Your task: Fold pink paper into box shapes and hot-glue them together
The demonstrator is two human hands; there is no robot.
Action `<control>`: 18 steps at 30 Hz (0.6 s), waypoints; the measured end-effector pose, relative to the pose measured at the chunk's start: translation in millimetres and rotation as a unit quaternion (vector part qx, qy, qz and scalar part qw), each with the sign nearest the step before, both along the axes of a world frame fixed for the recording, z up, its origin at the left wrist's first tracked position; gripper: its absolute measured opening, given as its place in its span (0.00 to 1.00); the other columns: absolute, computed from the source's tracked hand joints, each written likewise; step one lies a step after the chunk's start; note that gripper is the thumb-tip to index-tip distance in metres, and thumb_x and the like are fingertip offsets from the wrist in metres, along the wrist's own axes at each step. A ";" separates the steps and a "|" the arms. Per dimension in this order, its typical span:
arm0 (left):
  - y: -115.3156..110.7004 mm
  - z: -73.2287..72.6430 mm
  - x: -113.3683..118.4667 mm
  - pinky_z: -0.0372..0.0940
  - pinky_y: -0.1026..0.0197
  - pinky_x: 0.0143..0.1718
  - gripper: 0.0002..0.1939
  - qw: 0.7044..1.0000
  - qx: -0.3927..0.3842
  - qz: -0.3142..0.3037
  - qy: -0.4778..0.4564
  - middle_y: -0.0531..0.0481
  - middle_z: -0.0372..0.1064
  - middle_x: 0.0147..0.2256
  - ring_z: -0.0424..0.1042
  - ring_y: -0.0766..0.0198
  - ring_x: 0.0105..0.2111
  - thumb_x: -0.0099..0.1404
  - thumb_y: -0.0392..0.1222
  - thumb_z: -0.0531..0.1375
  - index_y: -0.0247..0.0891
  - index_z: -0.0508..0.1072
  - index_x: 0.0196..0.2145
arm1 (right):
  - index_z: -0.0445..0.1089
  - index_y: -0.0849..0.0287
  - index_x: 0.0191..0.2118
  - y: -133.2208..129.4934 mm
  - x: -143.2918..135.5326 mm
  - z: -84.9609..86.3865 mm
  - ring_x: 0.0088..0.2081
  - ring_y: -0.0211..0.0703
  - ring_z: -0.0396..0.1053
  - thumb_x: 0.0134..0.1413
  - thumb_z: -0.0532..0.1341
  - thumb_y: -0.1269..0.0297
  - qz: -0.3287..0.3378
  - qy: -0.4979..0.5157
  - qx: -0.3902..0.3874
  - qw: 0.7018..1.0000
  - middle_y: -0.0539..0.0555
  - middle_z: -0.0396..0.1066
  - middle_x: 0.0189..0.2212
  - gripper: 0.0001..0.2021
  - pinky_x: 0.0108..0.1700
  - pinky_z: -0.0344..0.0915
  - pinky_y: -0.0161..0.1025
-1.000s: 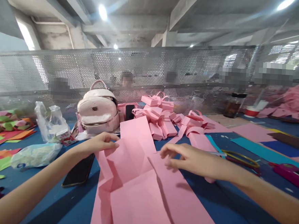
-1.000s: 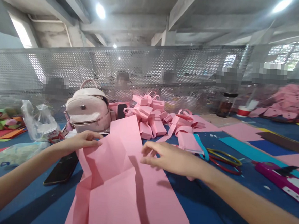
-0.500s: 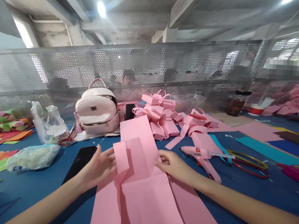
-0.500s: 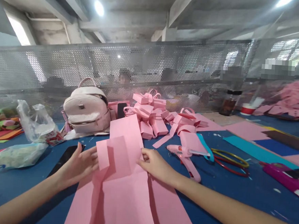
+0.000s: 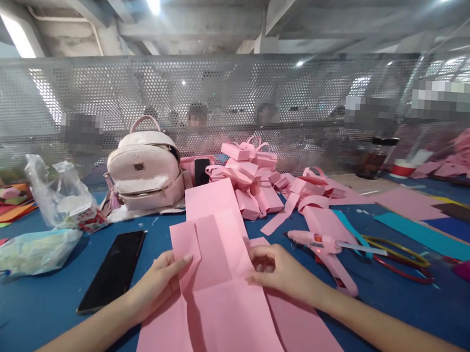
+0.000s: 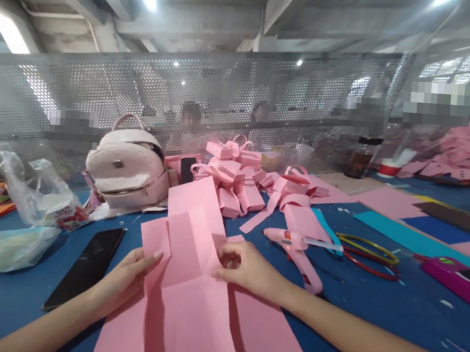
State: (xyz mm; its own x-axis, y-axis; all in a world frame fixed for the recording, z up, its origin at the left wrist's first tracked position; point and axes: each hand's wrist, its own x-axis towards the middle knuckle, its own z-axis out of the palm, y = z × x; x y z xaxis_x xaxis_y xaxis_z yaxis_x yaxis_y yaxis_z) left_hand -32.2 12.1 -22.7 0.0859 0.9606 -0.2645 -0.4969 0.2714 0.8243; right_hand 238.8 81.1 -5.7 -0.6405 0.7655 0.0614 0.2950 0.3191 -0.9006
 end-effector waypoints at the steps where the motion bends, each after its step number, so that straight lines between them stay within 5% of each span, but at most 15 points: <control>1: -0.2 0.0 -0.6 0.73 0.61 0.34 0.21 1.000 -0.001 0.005 -0.002 0.53 0.75 0.24 0.78 0.61 0.27 0.49 0.45 0.79 0.36 0.72 0.27 | 0.69 0.61 0.26 0.5 0.4 -0.1 0.27 0.38 0.61 0.49 0.69 0.54 0.003 -0.014 -0.002 1.000 0.47 0.64 0.23 0.16 0.29 0.56 0.34; 5: -1.0 0.9 -1.6 0.72 0.61 0.34 0.25 1.000 -0.011 0.015 -0.004 0.53 0.75 0.24 0.77 0.63 0.27 0.47 0.45 0.80 0.37 0.66 0.22 | 0.62 0.59 0.20 -1.7 -0.5 -2.9 0.25 0.35 0.52 0.50 0.68 0.54 -0.001 -0.061 0.008 0.998 0.44 0.54 0.20 0.20 0.27 0.48 0.35; 12: -2.5 3.7 1.0 0.73 0.59 0.33 0.27 1.000 -0.015 0.011 0.015 0.52 0.74 0.23 0.76 0.62 0.27 0.45 0.48 0.80 0.38 0.64 0.20 | 0.71 0.61 0.23 -10.9 -4.1 -2.8 0.26 0.37 0.60 0.54 0.65 0.59 -0.009 -0.105 0.031 0.994 0.48 0.66 0.21 0.14 0.29 0.53 0.35; 18: -3.3 4.6 1.7 0.71 0.62 0.30 0.25 0.999 0.007 0.004 0.037 0.51 0.74 0.22 0.75 0.63 0.25 0.45 0.51 0.80 0.36 0.69 0.21 | 0.68 0.60 0.22 -17.8 -9.2 0.0 0.28 0.41 0.67 0.52 0.65 0.60 0.000 -0.140 0.045 0.989 0.51 0.72 0.24 0.13 0.29 0.57 0.34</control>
State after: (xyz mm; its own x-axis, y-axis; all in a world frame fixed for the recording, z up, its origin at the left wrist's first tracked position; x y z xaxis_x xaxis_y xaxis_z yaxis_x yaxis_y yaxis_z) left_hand -30.5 8.8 -18.1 0.0588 0.9650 -0.2556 -0.4375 0.2551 0.8623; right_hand 229.5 63.3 -5.7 -0.6421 0.7650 -0.0503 0.5290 0.3946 -0.7513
